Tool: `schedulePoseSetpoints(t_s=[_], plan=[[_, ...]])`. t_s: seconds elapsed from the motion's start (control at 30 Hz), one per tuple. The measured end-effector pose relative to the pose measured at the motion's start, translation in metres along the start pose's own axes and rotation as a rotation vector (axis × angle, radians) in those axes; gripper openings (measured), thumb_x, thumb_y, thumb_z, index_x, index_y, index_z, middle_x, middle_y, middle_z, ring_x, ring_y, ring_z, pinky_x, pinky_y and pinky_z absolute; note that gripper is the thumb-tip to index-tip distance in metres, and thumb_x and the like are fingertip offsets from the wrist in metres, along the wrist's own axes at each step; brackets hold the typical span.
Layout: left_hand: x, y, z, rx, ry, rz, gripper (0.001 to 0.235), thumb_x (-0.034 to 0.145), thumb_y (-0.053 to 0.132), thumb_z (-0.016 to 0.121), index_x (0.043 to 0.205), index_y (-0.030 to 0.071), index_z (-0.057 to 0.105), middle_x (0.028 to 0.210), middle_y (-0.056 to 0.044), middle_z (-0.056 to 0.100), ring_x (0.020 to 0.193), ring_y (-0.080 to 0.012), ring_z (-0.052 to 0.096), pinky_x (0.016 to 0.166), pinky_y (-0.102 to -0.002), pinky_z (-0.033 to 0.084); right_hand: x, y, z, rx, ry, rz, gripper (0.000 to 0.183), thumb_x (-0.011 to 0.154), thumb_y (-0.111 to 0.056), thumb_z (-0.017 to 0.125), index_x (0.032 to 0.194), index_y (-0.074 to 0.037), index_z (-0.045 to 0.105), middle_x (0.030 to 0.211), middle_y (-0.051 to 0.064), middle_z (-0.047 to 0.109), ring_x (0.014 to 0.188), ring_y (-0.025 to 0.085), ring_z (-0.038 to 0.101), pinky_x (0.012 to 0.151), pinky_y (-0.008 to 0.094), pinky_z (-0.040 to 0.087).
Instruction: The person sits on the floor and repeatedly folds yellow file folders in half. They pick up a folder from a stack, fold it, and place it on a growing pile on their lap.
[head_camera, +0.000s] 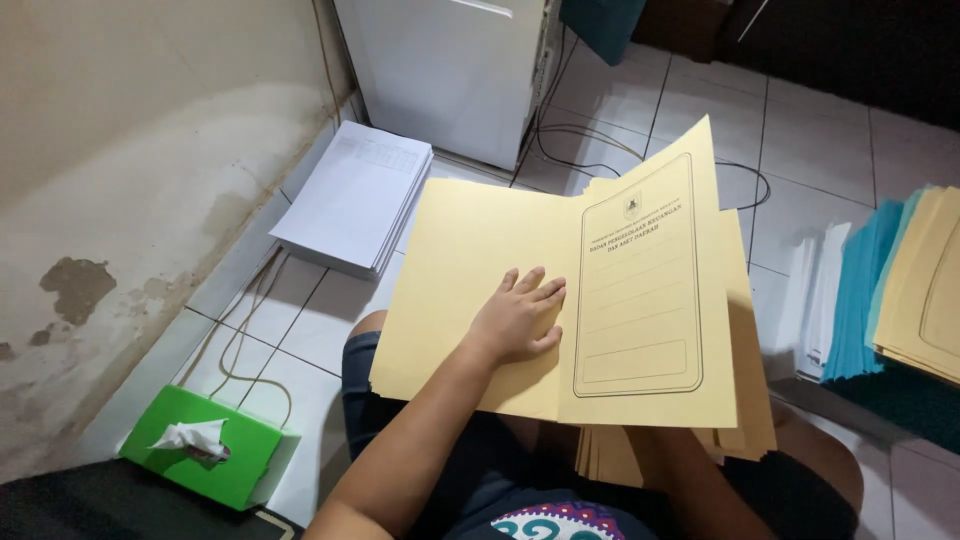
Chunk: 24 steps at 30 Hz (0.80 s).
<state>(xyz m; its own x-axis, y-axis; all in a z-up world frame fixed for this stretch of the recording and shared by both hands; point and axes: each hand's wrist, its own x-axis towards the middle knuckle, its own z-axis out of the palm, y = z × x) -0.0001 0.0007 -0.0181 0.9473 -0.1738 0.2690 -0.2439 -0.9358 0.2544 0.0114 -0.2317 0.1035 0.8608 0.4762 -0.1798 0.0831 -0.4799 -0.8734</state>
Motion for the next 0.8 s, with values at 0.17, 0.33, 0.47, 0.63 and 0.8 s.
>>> schedulePoseSetpoints(t_s=[0.17,0.33,0.47,0.63,0.8], plan=[[-0.001,-0.009,0.014,-0.115,0.182,0.008,0.052,0.095,0.043,0.053,0.14,0.02,0.064,0.144,0.001,0.063,0.137,-0.0259,0.055,0.117,-0.049,0.036,0.005,0.005,0.044,-0.438,-0.123,-0.067,0.077,0.097,-0.064,0.031,0.162,-0.023,0.024,0.169,0.006,0.023,0.155,0.029,0.019,0.125,0.049,0.012],[-0.023,-0.007,-0.057,-0.92,0.428,-0.189,0.068,0.105,0.058,0.03,0.145,0.011,0.058,0.142,-0.017,0.062,0.132,-0.0358,0.059,0.112,-0.048,0.045,0.016,0.025,0.058,-0.789,-0.205,-0.118,0.076,0.099,-0.066,0.032,0.165,-0.03,0.021,0.173,0.001,0.016,0.158,0.028,0.012,0.127,0.051,0.005],[-0.058,0.006,-0.163,-1.212,0.723,-0.168,0.092,0.099,0.08,0.017,0.159,0.013,0.036,0.162,-0.012,0.042,0.147,-0.0339,0.04,0.119,-0.048,0.029,0.018,0.036,0.057,-0.893,-0.249,-0.139,0.08,0.098,-0.068,0.036,0.165,-0.027,0.018,0.174,0.004,0.011,0.159,0.029,0.008,0.127,0.052,0.002],[-0.037,0.045,-0.217,-0.548,0.346,-0.169,0.068,0.104,0.05,0.031,0.149,0.003,0.05,0.155,-0.026,0.045,0.143,-0.0513,0.039,0.118,-0.068,0.023,0.017,0.04,0.062,-0.953,-0.219,-0.189,0.077,0.101,-0.066,0.031,0.165,-0.024,0.02,0.173,0.006,0.013,0.159,0.031,0.009,0.126,0.053,0.003],[0.061,-0.006,-0.024,0.006,0.063,-0.208,0.051,0.104,0.037,0.043,0.147,0.012,0.055,0.153,-0.015,0.052,0.144,-0.0446,0.045,0.114,-0.063,0.038,0.015,0.039,0.063,-1.009,-0.191,-0.2,0.068,0.106,-0.052,0.026,0.165,-0.021,0.015,0.173,0.007,0.01,0.158,0.031,0.009,0.126,0.053,0.005]])
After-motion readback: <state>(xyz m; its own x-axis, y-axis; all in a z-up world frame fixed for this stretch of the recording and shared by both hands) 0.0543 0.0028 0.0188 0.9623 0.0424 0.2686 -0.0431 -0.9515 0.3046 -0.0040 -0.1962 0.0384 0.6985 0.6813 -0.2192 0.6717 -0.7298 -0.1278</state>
